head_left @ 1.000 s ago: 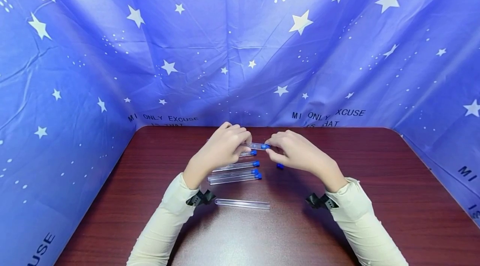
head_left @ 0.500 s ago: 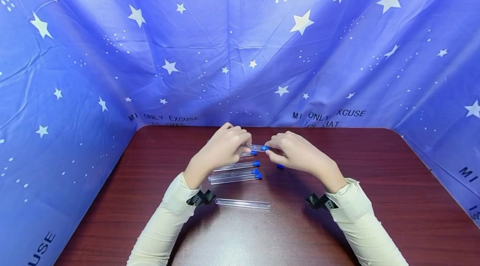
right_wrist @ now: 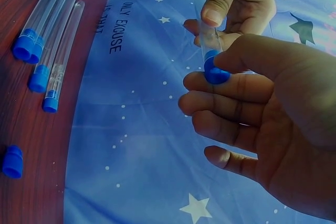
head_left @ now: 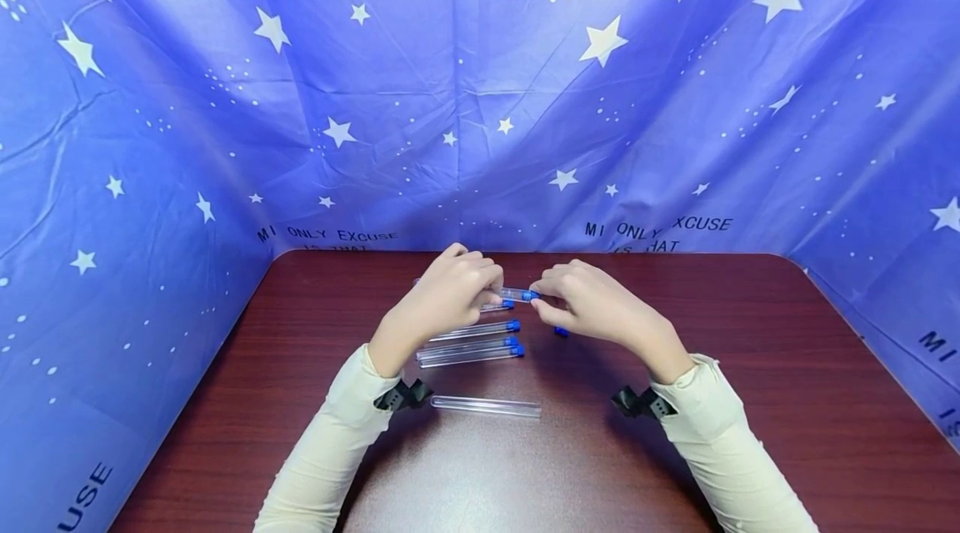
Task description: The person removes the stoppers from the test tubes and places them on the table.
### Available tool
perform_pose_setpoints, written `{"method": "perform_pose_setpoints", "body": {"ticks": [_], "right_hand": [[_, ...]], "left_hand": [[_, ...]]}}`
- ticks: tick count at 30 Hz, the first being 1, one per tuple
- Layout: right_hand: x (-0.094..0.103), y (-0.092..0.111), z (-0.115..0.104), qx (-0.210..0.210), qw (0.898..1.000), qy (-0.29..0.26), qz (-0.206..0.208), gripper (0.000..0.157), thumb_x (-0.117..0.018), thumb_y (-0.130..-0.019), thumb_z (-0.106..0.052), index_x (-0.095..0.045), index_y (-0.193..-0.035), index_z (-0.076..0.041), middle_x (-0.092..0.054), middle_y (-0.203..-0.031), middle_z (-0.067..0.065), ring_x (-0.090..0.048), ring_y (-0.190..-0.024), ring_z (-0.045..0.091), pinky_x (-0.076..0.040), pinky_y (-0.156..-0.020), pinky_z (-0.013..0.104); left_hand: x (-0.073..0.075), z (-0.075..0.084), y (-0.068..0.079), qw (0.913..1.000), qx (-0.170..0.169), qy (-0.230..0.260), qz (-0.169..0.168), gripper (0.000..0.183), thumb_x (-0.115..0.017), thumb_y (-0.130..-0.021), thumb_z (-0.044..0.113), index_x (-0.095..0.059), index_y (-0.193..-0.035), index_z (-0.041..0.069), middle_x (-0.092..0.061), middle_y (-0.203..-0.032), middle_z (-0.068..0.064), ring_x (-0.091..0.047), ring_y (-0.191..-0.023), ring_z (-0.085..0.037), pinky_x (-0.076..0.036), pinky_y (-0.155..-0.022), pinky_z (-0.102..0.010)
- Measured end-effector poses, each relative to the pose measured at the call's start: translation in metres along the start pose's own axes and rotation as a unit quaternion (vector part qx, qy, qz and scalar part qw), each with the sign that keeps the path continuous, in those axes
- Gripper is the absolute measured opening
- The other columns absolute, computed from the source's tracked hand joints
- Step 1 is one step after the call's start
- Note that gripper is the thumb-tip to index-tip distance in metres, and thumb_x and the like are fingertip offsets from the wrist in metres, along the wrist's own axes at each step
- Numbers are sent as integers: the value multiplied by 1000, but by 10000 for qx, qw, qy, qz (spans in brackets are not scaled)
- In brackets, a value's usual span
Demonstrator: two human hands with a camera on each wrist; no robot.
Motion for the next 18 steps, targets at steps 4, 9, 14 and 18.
{"method": "perform_pose_setpoints", "body": {"ticks": [4,9,14,18], "right_hand": [[1,0,-1,42,10000,64,38,19,-64,-92,-16,-59,-74,-16,-42,-65,-7,-36,-63,6,-37,-68,30],[2,0,-2,50,9998,163,68,20,-64,-92,-17,-58,-73,-16,-42,-64,-8,-36,-63,6,-38,-68,30],[2,0,-2,69,9997,196,104,22,-64,-92,-17,-57,-72,-16,-41,-64,-8,-36,-62,6,-38,-67,30],[2,1,-2,92,9996,200,157,21,-65,-91,-16,-57,-72,-16,-40,-64,-8,-36,-62,6,-38,-67,30]], "left_hand": [[0,1,0,10000,2,-42,-37,14,-75,-91,22,-64,-82,18,-61,-75,8,-58,-77,-13,-44,-86,-33],[1,2,-1,9999,-2,-132,-57,14,-74,-91,22,-65,-82,18,-62,-76,8,-59,-77,-13,-44,-87,-33],[1,2,-1,9999,19,-141,-96,13,-74,-92,22,-66,-82,18,-62,-76,8,-60,-77,-13,-45,-88,-33],[-1,2,-1,9998,10,-164,-105,13,-74,-92,22,-65,-82,18,-61,-75,8,-59,-76,-12,-44,-87,-33]]}}
Point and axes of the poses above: each hand's wrist, its own y-axis away from the middle knuckle, its own x-axis out of the back of the hand, z = x × y, the point moved 8 cm from there along -y, towards the middle knuckle
